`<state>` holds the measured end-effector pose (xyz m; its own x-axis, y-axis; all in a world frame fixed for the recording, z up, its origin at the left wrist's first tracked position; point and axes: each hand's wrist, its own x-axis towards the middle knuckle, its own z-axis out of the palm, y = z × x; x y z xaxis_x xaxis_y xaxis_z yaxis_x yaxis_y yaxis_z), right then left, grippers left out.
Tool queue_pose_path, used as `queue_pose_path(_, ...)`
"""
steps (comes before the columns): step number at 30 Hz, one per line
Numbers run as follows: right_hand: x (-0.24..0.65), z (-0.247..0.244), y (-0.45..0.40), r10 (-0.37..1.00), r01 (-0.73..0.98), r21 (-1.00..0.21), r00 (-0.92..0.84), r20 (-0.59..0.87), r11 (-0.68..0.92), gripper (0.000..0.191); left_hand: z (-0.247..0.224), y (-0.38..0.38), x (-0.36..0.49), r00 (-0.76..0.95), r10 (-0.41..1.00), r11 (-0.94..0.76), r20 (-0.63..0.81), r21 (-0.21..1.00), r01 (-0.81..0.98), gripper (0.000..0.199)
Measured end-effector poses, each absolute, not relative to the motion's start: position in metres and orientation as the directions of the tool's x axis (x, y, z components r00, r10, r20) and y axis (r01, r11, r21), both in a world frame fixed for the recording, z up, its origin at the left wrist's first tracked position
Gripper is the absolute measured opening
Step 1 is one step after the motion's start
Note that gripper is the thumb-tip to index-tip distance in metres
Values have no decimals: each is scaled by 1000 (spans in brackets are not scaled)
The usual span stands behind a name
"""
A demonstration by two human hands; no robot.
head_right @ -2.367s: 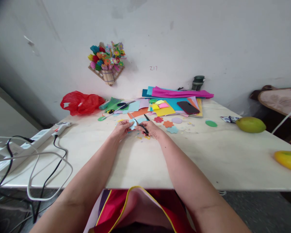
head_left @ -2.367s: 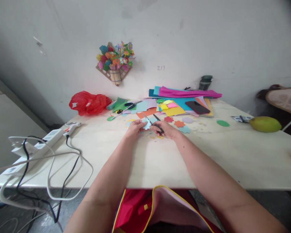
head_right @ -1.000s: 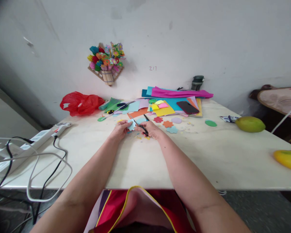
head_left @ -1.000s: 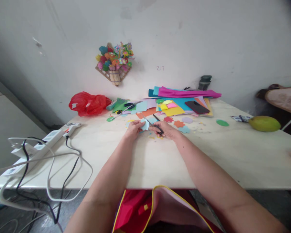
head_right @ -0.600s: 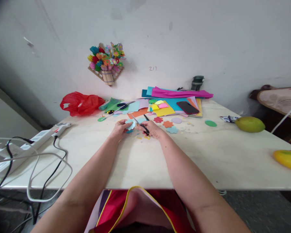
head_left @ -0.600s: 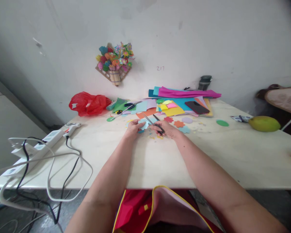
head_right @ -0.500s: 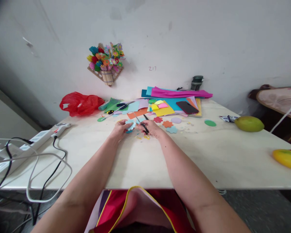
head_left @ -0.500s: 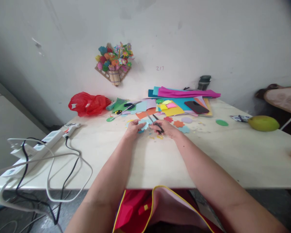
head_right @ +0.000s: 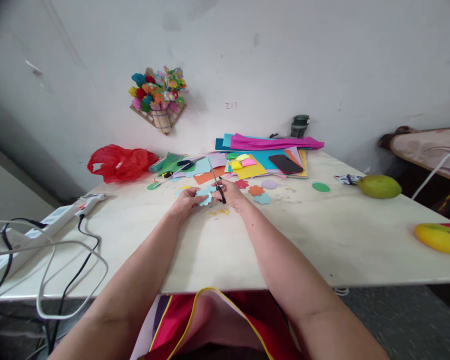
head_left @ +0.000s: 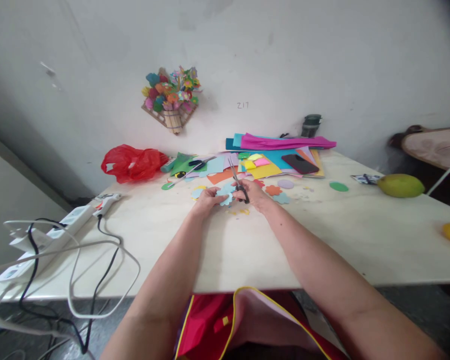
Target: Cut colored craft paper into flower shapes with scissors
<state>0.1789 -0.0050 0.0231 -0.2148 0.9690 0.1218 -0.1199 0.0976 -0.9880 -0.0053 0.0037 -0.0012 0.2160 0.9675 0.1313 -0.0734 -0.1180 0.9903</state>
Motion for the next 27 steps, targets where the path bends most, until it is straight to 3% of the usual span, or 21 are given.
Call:
queue_pose_path(7, 175, 24, -5, 972, -81, -986, -172, 161, 149, 33, 3, -1, -3, 227, 968, -88, 104, 993, -80, 36)
queue_pose_path(15, 172, 19, 0, 954, -53, -963, -130, 269, 264, 43, 3, -2, -1, 244, 965, -62, 93, 989, -131, 36)
queue_pose_path(27, 175, 23, -5, 977, -92, -985, -144, 155, 142, 36, -1, 2, -3, 222, 970, -79, 99, 992, -96, 35)
